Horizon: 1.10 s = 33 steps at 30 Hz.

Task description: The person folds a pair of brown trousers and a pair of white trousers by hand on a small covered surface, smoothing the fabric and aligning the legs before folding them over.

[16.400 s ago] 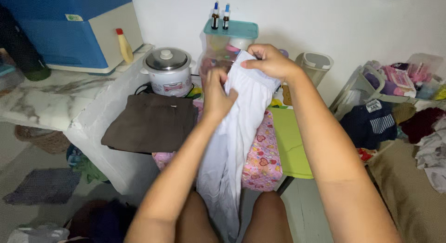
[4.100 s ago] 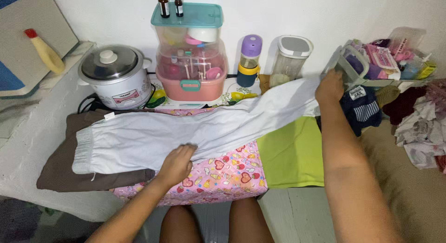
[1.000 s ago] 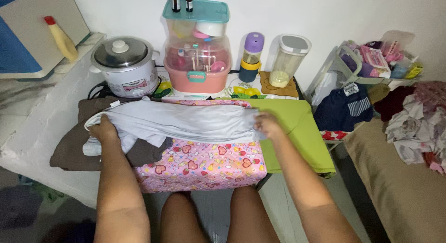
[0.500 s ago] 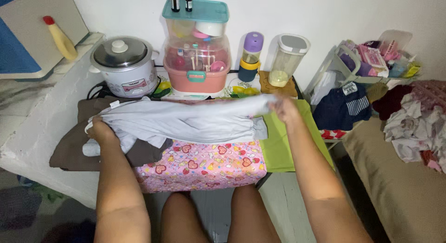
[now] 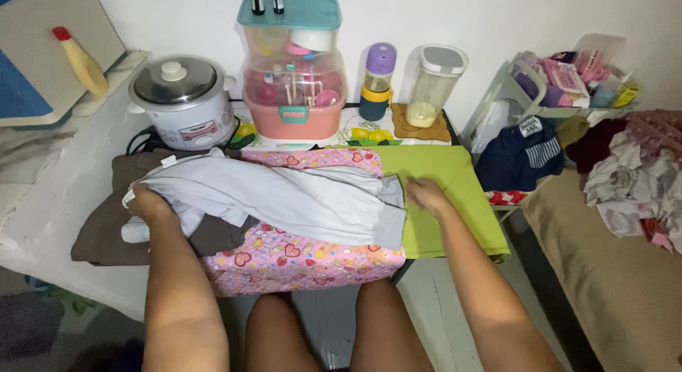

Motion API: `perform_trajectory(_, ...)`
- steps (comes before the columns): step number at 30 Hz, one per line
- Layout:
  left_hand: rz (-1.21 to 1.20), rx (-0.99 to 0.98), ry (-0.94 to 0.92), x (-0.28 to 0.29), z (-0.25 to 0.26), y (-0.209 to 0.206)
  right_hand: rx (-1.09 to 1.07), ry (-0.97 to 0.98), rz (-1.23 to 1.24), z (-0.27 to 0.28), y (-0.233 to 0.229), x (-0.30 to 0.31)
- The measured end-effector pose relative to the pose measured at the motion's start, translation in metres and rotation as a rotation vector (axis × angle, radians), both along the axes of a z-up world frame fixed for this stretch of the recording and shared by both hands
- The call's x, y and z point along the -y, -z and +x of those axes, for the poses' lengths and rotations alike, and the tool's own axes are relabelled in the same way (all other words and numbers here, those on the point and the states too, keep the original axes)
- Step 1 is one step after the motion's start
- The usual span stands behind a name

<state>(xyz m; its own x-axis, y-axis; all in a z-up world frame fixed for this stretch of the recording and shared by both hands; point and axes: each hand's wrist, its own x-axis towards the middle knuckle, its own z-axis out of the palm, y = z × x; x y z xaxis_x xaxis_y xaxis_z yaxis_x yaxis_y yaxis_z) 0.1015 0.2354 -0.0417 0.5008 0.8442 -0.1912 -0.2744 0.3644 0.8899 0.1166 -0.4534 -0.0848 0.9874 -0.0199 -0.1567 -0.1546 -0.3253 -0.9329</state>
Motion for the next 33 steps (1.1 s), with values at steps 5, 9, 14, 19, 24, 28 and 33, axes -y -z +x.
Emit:
perform_trajectory(5,0.09,0.086,-0.055,-0.004,0.008,0.01,-0.095,0.159,-0.172,0.054,0.016,-0.041)
perform_trajectory(9,0.167,0.039,-0.044,-0.009,0.007,0.017,-0.101,0.227,0.202,0.065,0.014,-0.064)
perform_trajectory(14,0.193,-0.096,-0.098,-0.007,0.007,0.012,-0.402,-0.126,0.479,0.022,-0.013,-0.048)
perform_trajectory(19,0.236,0.04,-0.052,-0.002,0.004,0.013,-0.045,-0.14,0.681,-0.015,-0.042,-0.027)
perform_trajectory(24,0.232,-0.057,-0.083,-0.002,0.009,0.016,0.064,-0.134,0.576,-0.003,-0.021,-0.005)
perform_trajectory(28,0.202,-0.047,-0.112,-0.008,0.011,0.024,0.167,0.294,0.237,0.03,0.014,-0.004)
perform_trajectory(33,0.278,-0.098,-0.063,-0.014,0.013,0.028,0.097,0.189,-0.159,0.0,-0.004,0.001)
